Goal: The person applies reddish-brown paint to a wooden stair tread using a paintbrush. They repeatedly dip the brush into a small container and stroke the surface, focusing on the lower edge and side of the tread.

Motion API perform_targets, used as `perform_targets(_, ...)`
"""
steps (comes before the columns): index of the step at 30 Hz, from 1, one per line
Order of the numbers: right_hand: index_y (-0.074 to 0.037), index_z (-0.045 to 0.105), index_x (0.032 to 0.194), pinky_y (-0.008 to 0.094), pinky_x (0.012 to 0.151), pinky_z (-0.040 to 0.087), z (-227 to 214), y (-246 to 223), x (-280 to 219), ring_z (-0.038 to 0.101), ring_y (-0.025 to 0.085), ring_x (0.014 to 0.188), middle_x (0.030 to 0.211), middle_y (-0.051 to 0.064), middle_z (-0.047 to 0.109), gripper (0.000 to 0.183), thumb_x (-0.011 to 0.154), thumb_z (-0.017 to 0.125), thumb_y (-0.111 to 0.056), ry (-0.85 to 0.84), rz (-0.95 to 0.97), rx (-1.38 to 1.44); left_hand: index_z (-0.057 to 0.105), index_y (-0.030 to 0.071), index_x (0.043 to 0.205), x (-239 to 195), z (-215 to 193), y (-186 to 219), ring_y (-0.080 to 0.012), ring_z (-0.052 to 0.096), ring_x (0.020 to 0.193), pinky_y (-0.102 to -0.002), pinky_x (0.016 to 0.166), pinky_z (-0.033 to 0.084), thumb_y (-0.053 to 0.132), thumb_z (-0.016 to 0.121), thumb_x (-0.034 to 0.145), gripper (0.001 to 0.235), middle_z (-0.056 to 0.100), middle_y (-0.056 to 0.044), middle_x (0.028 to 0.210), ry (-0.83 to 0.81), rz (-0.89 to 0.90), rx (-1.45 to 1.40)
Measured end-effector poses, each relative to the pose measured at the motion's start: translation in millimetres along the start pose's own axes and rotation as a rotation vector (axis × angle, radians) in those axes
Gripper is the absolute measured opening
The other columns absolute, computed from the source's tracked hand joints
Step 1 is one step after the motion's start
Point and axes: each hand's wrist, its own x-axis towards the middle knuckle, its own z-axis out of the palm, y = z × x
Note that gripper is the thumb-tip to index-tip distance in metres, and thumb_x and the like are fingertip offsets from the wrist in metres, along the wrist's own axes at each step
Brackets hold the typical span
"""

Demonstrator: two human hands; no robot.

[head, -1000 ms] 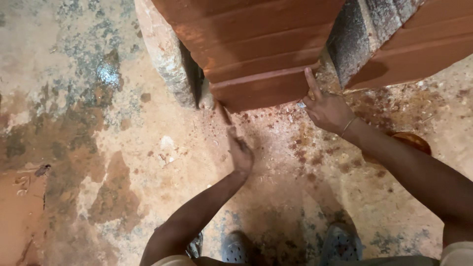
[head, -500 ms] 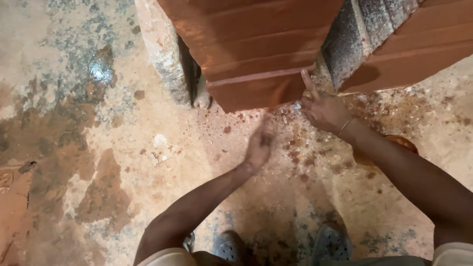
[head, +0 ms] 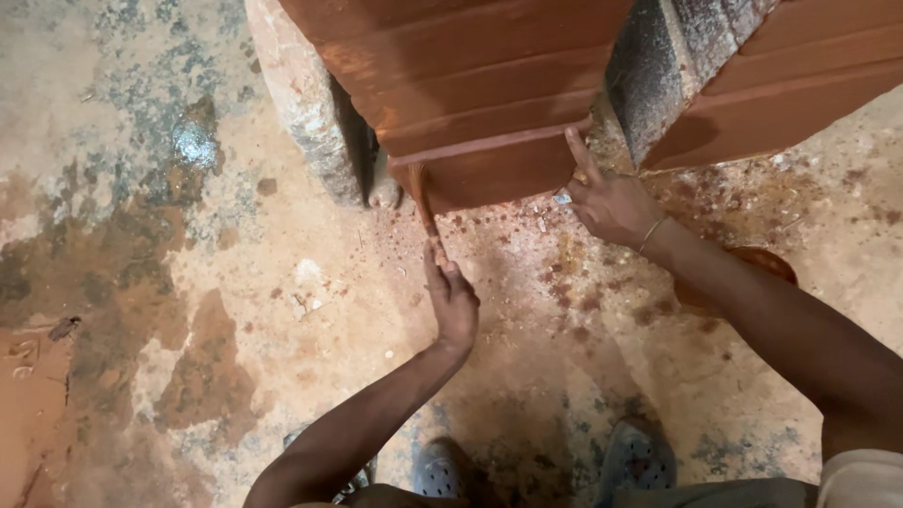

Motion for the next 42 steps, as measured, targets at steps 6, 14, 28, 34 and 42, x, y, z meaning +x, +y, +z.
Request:
perform_targets(6, -0.009, 0.067, 0.12, 0.044, 0.072, 0.063, 0, -4, -1, 0.073, 0.031, 0.083, 0.17, 0.02, -0.012, 0.034, 0.1, 0.053, -0.031, 0.043, -0.013, -0.061, 0.005, 0.027, 0.167, 2, 34, 2, -0.0064, 0.039, 0.047, -0.024, 0.038, 0.037, 0.018, 0.038, 0.105, 0.07, 0.048, 0.003, 0.07, -0.239, -0.049, 0.044)
perform_targets(14, -0.013, 0.063, 0.129, 0.045, 0.084, 0.062, 3, -5, -4, 0.073, 0.032, 0.093, 0.171, 0.024, -0.007, 0.038, 0.097, 0.059, -0.033, 0.032, 0.004, -0.102, 0.016, 0.024, 0.166, 18, 42, 9, -0.007, 0.038, 0.046, -0.024, 0.039, 0.038, 0.022, 0.041, 0.109, 0.062, 0.044, 0.004, 0.067, -0.487, -0.15, 0.064)
perform_targets(28, -0.005, 0.052, 0.116, 0.04, 0.096, 0.055, 69, -93, -22, 0.059, 0.026, 0.103, 0.11, 0.017, 0.056, 0.05, 0.111, 0.026, -0.047, -0.062, 0.216, 1.46, 0.019, 0.002, 0.159, -27, 55, 60, -0.0378, 0.062, 0.109, -0.042, 0.088, 0.053, 0.017, 0.033, 0.118, 0.046, 0.057, -0.028, 0.126, -0.648, 0.512, 0.468)
perform_targets(34, -0.007, 0.05, 0.107, 0.038, 0.082, 0.063, 47, -82, -24, 0.066, 0.025, 0.087, 0.092, 0.012, 0.065, 0.044, 0.109, 0.024, -0.042, 0.132, 0.63, 1.734, 0.039, 0.006, 0.152, 25, 33, 79, -0.0359, 0.063, 0.117, -0.048, 0.096, 0.058, 0.034, 0.044, 0.106, 0.054, 0.057, -0.024, 0.136, -0.358, 0.332, 0.713)
perform_targets(42, -0.015, 0.047, 0.117, 0.033, 0.064, 0.06, 54, -91, 31, 0.06, 0.019, 0.068, 0.082, 0.007, 0.057, 0.026, 0.109, 0.032, -0.034, 0.031, 0.567, 1.774, 0.016, -0.007, 0.16, 99, -22, 88, -0.0503, 0.025, 0.153, -0.053, 0.128, 0.023, 0.019, 0.049, 0.101, 0.072, 0.02, -0.036, 0.165, -0.052, 0.833, 0.892)
